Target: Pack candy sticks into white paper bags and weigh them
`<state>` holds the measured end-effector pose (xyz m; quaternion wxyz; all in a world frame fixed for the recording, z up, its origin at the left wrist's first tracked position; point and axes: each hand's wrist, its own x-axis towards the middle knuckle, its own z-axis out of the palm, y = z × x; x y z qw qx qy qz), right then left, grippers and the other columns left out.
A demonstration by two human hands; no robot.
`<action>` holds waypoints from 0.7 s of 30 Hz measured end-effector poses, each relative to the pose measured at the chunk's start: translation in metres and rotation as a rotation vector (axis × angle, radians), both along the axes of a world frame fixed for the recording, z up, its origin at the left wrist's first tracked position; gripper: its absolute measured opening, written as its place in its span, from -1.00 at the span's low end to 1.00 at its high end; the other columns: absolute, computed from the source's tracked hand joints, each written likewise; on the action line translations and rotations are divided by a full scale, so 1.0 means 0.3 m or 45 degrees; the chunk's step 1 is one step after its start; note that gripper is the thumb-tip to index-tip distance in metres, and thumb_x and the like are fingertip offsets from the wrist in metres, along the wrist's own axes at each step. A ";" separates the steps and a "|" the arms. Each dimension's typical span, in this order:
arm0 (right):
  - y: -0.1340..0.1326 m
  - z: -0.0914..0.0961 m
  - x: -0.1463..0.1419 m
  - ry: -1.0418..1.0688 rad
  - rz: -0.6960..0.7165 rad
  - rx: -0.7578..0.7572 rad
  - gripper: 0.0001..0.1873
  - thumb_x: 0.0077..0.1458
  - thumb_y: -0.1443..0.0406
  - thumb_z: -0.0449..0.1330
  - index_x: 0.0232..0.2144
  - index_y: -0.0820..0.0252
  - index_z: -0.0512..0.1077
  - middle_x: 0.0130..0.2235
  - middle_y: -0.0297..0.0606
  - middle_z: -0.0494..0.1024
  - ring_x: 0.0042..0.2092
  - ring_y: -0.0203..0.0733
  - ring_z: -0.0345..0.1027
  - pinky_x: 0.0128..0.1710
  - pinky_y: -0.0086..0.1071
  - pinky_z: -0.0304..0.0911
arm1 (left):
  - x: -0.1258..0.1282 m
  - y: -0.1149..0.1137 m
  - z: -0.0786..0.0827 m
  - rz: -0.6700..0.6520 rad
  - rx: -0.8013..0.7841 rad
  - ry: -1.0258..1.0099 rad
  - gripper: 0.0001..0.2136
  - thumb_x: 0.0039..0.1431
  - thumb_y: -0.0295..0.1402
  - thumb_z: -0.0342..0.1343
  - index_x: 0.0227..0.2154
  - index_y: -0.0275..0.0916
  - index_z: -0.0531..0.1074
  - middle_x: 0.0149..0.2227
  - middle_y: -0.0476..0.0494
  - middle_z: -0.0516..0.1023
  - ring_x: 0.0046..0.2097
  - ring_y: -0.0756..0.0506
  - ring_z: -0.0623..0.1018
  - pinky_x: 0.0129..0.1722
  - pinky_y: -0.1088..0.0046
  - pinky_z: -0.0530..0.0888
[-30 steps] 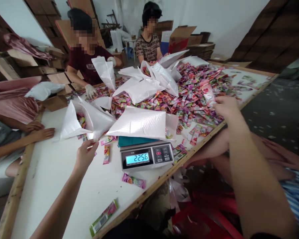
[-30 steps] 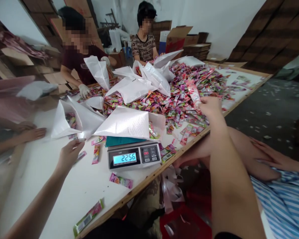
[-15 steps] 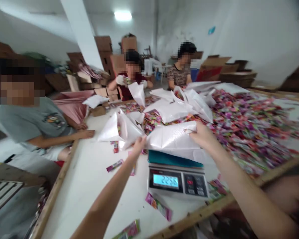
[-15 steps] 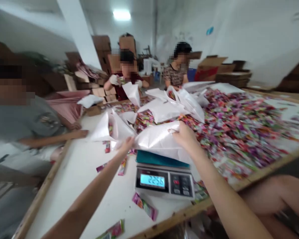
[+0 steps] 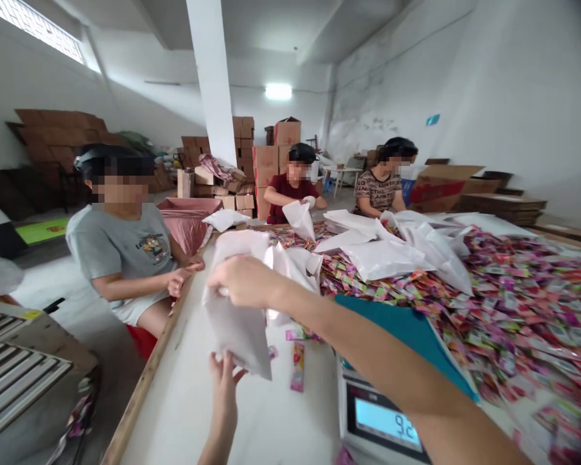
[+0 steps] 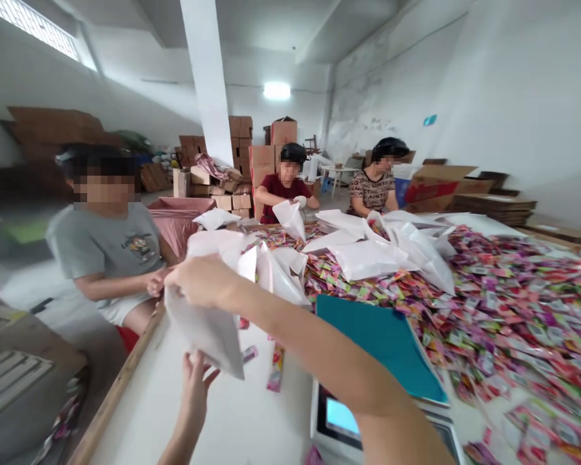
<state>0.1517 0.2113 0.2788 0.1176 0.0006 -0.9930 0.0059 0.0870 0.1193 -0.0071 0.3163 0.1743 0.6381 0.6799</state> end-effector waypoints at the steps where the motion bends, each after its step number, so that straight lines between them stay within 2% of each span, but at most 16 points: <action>1: 0.001 -0.030 -0.058 -0.016 0.019 0.009 -0.77 0.04 0.45 0.07 -0.34 0.17 0.51 -0.26 -0.26 0.56 -0.22 -0.19 0.38 -0.36 -0.42 0.08 | -0.045 -0.019 -0.019 0.132 -0.001 0.010 -0.45 0.09 0.12 -0.12 0.02 -0.10 0.00 0.02 -0.29 0.30 0.01 -0.19 0.47 -0.17 0.31 0.54; 3: 0.000 -0.091 -0.169 -0.038 0.059 0.023 -0.75 0.05 0.41 0.07 -0.28 0.14 0.51 -0.21 -0.26 0.55 -0.20 -0.19 0.39 -0.36 -0.42 0.10 | -0.122 -0.038 -0.050 0.350 -0.007 0.029 -0.50 0.10 0.07 -0.10 0.00 -0.09 0.02 0.08 -0.32 0.25 0.10 -0.24 0.42 -0.16 0.28 0.56; 7: -0.017 -0.210 -0.348 -0.060 0.166 0.026 -0.71 0.05 0.40 0.06 -0.19 0.10 0.47 -0.10 -0.31 0.54 -0.13 -0.21 0.39 -0.25 -0.42 0.15 | -0.230 -0.011 -0.078 0.549 -0.015 0.070 -0.55 0.12 -0.02 -0.14 0.03 -0.03 -0.04 0.18 -0.31 0.19 0.19 -0.27 0.33 -0.12 0.23 0.56; 10: 0.002 -0.276 -0.396 0.003 0.245 0.073 -0.71 0.11 0.37 0.00 -0.16 0.07 0.43 -0.07 -0.41 0.54 -0.07 -0.25 0.36 -0.11 -0.42 0.16 | -0.285 0.036 -0.081 0.573 0.011 0.064 -0.59 0.16 -0.05 -0.21 0.03 0.02 -0.10 0.15 -0.25 0.23 0.17 -0.24 0.36 -0.13 0.21 0.57; 12: 0.072 -0.305 -0.362 0.179 0.202 0.064 -0.71 0.17 0.27 0.00 -0.08 0.09 0.38 0.00 -0.36 0.49 0.03 -0.23 0.29 0.04 -0.41 0.10 | -0.304 0.061 -0.087 0.547 0.025 0.061 -0.57 0.17 -0.06 -0.22 0.06 -0.01 -0.13 0.14 -0.26 0.20 0.17 -0.23 0.37 -0.13 0.20 0.58; 14: 0.205 -0.335 -0.276 0.425 -0.042 -0.066 -0.56 0.16 0.14 0.04 0.07 0.11 0.26 0.11 -0.23 0.39 0.14 -0.17 0.18 0.14 -0.35 0.02 | -0.295 0.082 -0.100 0.541 -0.003 0.085 -0.49 0.17 -0.06 -0.21 0.12 -0.06 -0.20 0.16 -0.32 0.11 0.19 -0.24 0.34 -0.12 0.18 0.57; 16: 0.384 -0.387 -0.156 0.605 -0.547 -0.240 -0.37 0.09 0.05 0.12 0.18 0.08 0.13 0.17 -0.11 0.28 0.20 -0.02 0.09 0.16 -0.21 0.01 | -0.258 0.108 -0.114 0.545 -0.065 0.221 -0.41 0.16 -0.08 -0.19 0.17 -0.08 -0.29 0.20 -0.38 0.02 0.22 -0.27 0.28 -0.09 0.15 0.55; 17: 0.477 -0.425 -0.094 0.646 -0.839 -0.303 -0.22 0.00 0.00 0.19 0.20 0.14 0.09 0.19 0.00 0.22 0.22 0.11 0.03 0.16 -0.12 -0.01 | -0.233 0.130 -0.122 0.522 -0.078 0.323 -0.37 0.16 -0.08 -0.16 0.20 -0.07 -0.34 0.22 -0.39 -0.02 0.23 -0.28 0.26 -0.07 0.14 0.53; 19: 0.645 -0.525 0.012 0.529 -1.338 -0.449 0.12 -0.23 -0.03 0.35 0.25 0.27 -0.05 0.24 0.23 0.05 0.25 0.37 -0.12 0.13 0.05 -0.02 | -0.196 0.198 -0.136 0.432 -0.057 0.555 -0.28 0.14 -0.06 -0.09 0.24 -0.08 -0.35 0.25 -0.41 -0.06 0.24 -0.31 0.23 0.00 0.10 0.47; 20: 0.710 -0.583 0.050 0.413 -1.451 -0.528 0.16 -0.25 -0.02 0.36 0.26 0.26 -0.10 0.25 0.27 0.01 0.24 0.42 -0.11 0.08 0.08 0.03 | -0.192 0.246 -0.145 0.378 -0.047 0.673 -0.23 0.11 -0.03 -0.05 0.26 -0.13 -0.33 0.26 -0.43 -0.05 0.26 -0.34 0.19 0.06 0.06 0.42; 21: 0.759 -0.643 0.075 0.301 -1.439 -0.590 0.15 -0.24 -0.01 0.35 0.26 0.25 -0.13 0.24 0.28 0.03 0.22 0.42 -0.03 0.03 0.07 0.10 | -0.202 0.302 -0.154 0.328 -0.056 0.793 -0.18 0.07 0.01 -0.01 0.27 -0.19 -0.29 0.26 -0.47 -0.05 0.28 -0.37 0.14 0.12 0.01 0.33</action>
